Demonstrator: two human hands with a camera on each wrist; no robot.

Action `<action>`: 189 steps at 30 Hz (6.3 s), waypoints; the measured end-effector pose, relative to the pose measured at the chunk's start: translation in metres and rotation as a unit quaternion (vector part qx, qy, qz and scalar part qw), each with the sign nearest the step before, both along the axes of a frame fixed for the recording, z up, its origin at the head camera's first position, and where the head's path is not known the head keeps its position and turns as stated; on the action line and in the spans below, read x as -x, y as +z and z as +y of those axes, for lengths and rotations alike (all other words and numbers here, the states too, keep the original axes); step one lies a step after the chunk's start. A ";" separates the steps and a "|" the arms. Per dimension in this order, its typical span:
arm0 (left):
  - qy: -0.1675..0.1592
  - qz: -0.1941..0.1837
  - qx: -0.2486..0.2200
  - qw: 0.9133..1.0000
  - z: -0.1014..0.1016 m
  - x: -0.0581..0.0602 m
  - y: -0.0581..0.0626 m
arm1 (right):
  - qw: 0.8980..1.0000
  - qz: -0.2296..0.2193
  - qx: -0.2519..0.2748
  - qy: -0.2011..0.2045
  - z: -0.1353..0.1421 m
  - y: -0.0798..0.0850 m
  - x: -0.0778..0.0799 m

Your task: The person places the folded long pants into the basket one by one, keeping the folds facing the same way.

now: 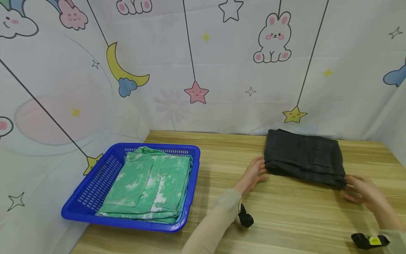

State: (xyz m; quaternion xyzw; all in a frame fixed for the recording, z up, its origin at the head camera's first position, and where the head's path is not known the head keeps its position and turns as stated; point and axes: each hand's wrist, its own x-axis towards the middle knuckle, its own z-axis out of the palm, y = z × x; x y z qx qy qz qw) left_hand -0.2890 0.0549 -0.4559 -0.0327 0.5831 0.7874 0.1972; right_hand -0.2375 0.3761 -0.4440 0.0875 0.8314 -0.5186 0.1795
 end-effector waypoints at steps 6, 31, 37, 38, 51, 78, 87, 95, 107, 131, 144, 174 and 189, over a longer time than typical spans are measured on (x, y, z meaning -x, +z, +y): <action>0.003 0.005 0.013 1.000 -0.004 -0.004 0.003 | 1.000 0.010 -0.006 0.018 -0.006 -0.001 -0.003; 0.022 -0.021 0.033 0.999 -0.019 -0.023 0.011 | 0.999 0.010 -0.003 0.038 -0.020 -0.001 -0.008; 0.041 -0.028 0.040 0.998 -0.022 -0.030 0.014 | 0.999 -0.001 0.010 0.046 -0.023 -0.001 -0.008; 0.041 -0.027 0.040 0.998 -0.022 -0.031 0.015 | 0.999 -0.003 0.012 0.048 -0.023 -0.001 -0.008; 0.048 -0.024 0.048 0.997 -0.035 -0.042 0.014 | 0.997 0.010 -0.015 0.076 -0.036 0.004 -0.010; 0.026 -0.031 0.105 0.994 -0.059 -0.068 0.019 | 0.995 0.001 -0.011 0.104 -0.050 0.005 -0.017; 0.030 -0.033 0.114 0.992 -0.061 -0.077 0.022 | 0.994 -0.006 0.003 0.110 -0.051 0.002 -0.018; 0.028 -0.035 0.112 0.993 -0.067 -0.083 0.024 | 0.993 -0.009 0.014 0.120 -0.054 0.004 -0.022; 0.031 -0.044 0.107 0.993 -0.070 -0.081 0.025 | 0.993 0.010 0.032 0.117 -0.051 0.000 -0.026; 0.068 -0.048 0.127 0.988 -0.060 -0.068 0.029 | 0.994 -0.035 0.029 0.104 -0.040 0.005 -0.008; 0.125 -0.043 0.104 0.986 -0.055 -0.038 0.022 | 0.995 0.014 0.059 0.084 -0.046 -0.004 0.009; 0.114 -0.061 0.072 0.989 -0.062 -0.013 0.021 | 0.994 0.003 0.063 0.090 -0.046 -0.004 0.028; 0.097 -0.088 0.065 0.989 -0.067 -0.017 0.020 | 0.993 0.002 0.051 0.108 -0.046 -0.006 0.020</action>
